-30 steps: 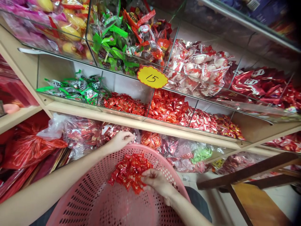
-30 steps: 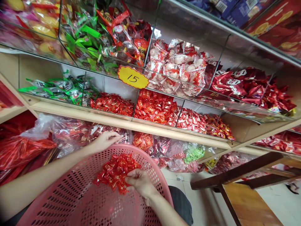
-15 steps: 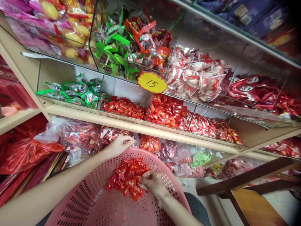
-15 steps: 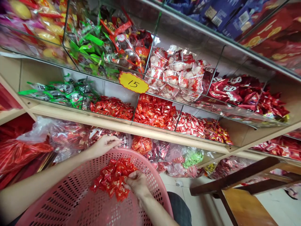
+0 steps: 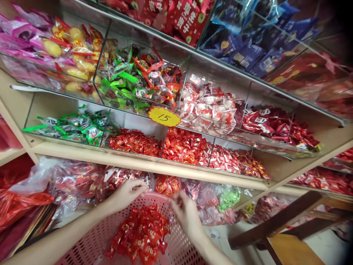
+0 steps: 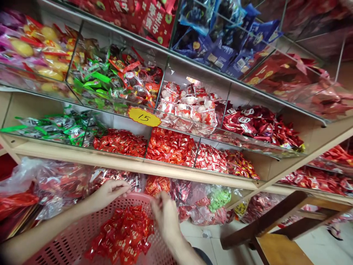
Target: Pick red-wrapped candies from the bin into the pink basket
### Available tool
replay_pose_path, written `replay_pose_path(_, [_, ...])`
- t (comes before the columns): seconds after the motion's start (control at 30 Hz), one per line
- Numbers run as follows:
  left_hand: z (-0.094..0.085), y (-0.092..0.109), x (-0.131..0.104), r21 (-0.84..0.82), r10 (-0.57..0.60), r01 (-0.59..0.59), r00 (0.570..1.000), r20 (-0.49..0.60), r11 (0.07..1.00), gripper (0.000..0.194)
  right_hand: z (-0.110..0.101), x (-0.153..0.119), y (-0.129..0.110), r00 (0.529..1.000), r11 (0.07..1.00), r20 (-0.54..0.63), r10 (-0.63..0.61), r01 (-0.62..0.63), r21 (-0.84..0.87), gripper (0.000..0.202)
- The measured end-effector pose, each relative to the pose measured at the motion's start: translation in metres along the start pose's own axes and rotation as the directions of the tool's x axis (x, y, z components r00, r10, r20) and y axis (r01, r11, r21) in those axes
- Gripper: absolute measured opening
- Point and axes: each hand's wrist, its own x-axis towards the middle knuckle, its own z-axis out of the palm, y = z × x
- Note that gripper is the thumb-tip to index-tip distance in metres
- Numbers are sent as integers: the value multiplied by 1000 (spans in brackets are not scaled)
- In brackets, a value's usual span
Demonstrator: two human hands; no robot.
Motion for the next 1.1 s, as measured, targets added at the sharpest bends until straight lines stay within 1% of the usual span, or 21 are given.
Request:
replay_pose_path(0.07, [1, 1, 2, -8, -9, 9, 1000, 4, 1000, 29, -24, 35, -19, 989, 992, -98, -109, 102, -69, 23])
replay_pose_path(0.13, [2, 1, 4, -14, -17, 17, 1000, 3, 1000, 29, -41, 72, -33, 966, 981, -200, -162, 135, -142, 23])
replay_pose_path(0.17, [3, 1, 5, -14, -19, 19, 1000, 3, 1000, 29, -47, 88, -38, 954, 973, -252, -163, 113, -200, 22])
replay_pose_path(0.2, [3, 1, 6, -13, -20, 20, 1000, 3, 1000, 30, -51, 103, -40, 952, 968, -278, -125, 56, -246, 21])
replay_pose_path(0.27, [4, 0, 7, -14, -21, 21, 1000, 2, 1000, 30, -55, 125, -43, 957, 953, -288, -22, -67, -295, 19])
replay_pose_path(0.33, [5, -1, 8, -17, -23, 24, 1000, 6, 1000, 30, -55, 138, -42, 961, 945, -270, 55, -137, -297, 24])
replay_pose_path(0.43, [5, -1, 9, -23, -30, 30, 999, 11, 999, 30, -53, 147, -37, 962, 953, -252, 102, -168, -254, 34])
replay_pose_path(0.5, [6, 1, 9, -29, -31, 31, 999, 13, 999, 30, -52, 150, -35, 961, 961, -241, 136, -188, -204, 34])
replay_pose_path(0.6, [6, 3, 9, -32, -30, 31, 999, 15, 999, 31, -55, 153, -33, 962, 975, -217, 168, -194, -106, 30])
replay_pose_path(0.7, [7, 3, 8, -25, -34, 35, 999, 18, 999, 32, -67, 153, -37, 968, 985, -182, 172, -175, -2, 29])
replay_pose_path(0.77, [7, 2, 7, -21, -40, 41, 999, 20, 999, 33, -77, 148, -42, 974, 986, -154, 163, -156, 57, 30])
replay_pose_path(0.8, [7, 2, 7, -23, -45, 45, 999, 19, 999, 33, -81, 142, -45, 979, 987, -144, 145, -134, 87, 31])
replay_pose_path(0.87, [6, 1, 7, -41, -57, 58, 998, 17, 998, 33, -84, 124, -50, 989, 987, -136, 62, -40, 154, 33])
replay_pose_path(0.93, [6, 2, 8, -89, -85, 87, 996, 22, 992, 33, -76, 99, -52, 990, 972, -128, -52, 80, 222, 34])
replay_pose_path(1.0, [5, 4, 9, -175, -130, 136, 990, 47, 975, 34, -58, 70, -47, 992, 964, -71, -101, 115, 238, 33])
replay_pose_path(1.03, [4, 7, 9, -236, -156, 167, 986, 66, 957, 36, -47, 56, -43, 990, 968, -56, -131, 140, 208, 32])
replay_pose_path(1.1, [4, 13, 9, -383, -206, 235, 972, 116, 893, 39, -24, 31, -32, 973, 971, -2, -231, 231, 64, 27])
